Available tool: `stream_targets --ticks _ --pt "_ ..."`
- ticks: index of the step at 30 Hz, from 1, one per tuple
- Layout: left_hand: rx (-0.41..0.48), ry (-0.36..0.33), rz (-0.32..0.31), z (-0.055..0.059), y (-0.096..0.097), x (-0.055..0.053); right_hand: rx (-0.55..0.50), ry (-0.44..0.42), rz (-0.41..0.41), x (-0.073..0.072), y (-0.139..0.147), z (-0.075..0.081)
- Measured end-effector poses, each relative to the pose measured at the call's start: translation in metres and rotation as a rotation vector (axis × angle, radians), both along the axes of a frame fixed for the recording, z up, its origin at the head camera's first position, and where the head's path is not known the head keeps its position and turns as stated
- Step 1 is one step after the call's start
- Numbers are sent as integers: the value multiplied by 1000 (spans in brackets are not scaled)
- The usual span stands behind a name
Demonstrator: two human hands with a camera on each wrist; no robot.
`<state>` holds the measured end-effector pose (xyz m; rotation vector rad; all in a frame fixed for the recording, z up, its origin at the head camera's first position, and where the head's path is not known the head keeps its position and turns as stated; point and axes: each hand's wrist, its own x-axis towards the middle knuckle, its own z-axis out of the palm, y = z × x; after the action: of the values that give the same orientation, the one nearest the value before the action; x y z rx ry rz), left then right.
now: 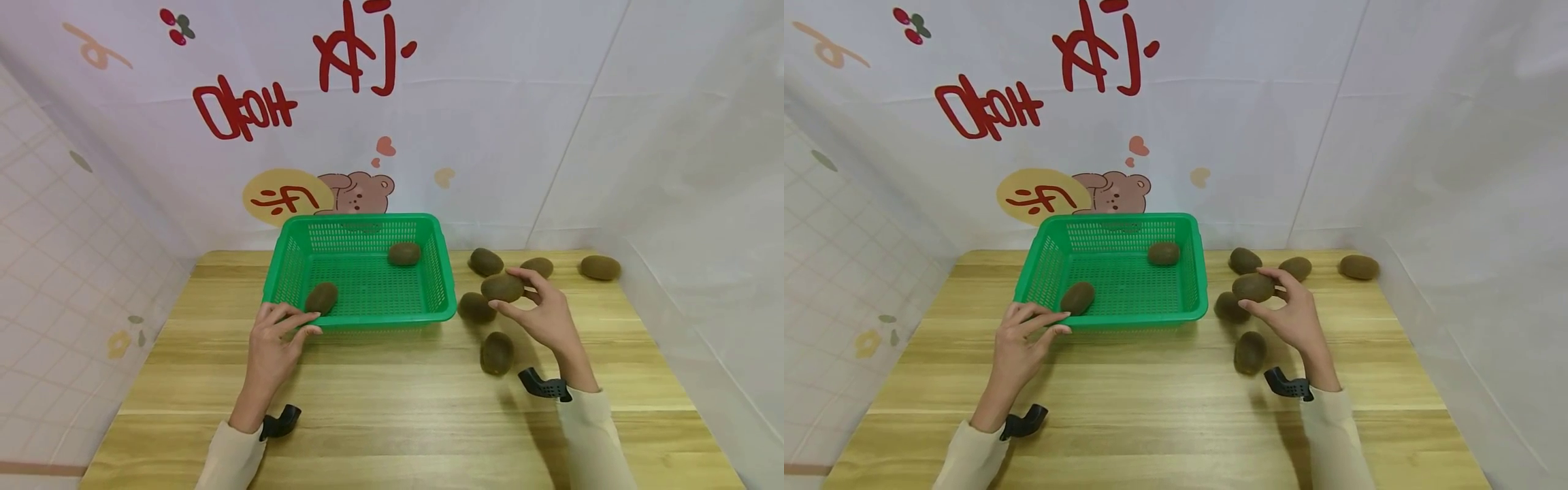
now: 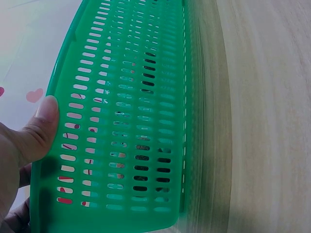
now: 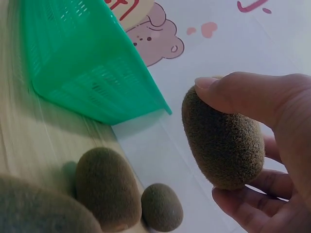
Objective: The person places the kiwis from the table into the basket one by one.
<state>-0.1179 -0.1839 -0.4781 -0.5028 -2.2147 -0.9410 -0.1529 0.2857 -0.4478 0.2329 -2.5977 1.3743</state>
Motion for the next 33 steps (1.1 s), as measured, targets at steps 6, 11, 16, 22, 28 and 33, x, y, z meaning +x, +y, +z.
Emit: stream_targets --ticks 6,11,16,22,28,33 --pt "2 -2 7 1 -2 1 -23 36 57 -5 -12 8" --pt "-2 -13 11 0 -4 1 -48 28 75 -9 -21 14" --pt "-15 -41 14 0 -3 1 -35 60 86 -14 -31 21" --pt "-17 7 4 0 0 -1 -20 82 101 -20 -42 27" --pt "-23 15 7 1 -1 0 3 90 115 -24 -53 31" --pt "-25 6 6 1 -2 0 15 101 147 -28 -64 35"
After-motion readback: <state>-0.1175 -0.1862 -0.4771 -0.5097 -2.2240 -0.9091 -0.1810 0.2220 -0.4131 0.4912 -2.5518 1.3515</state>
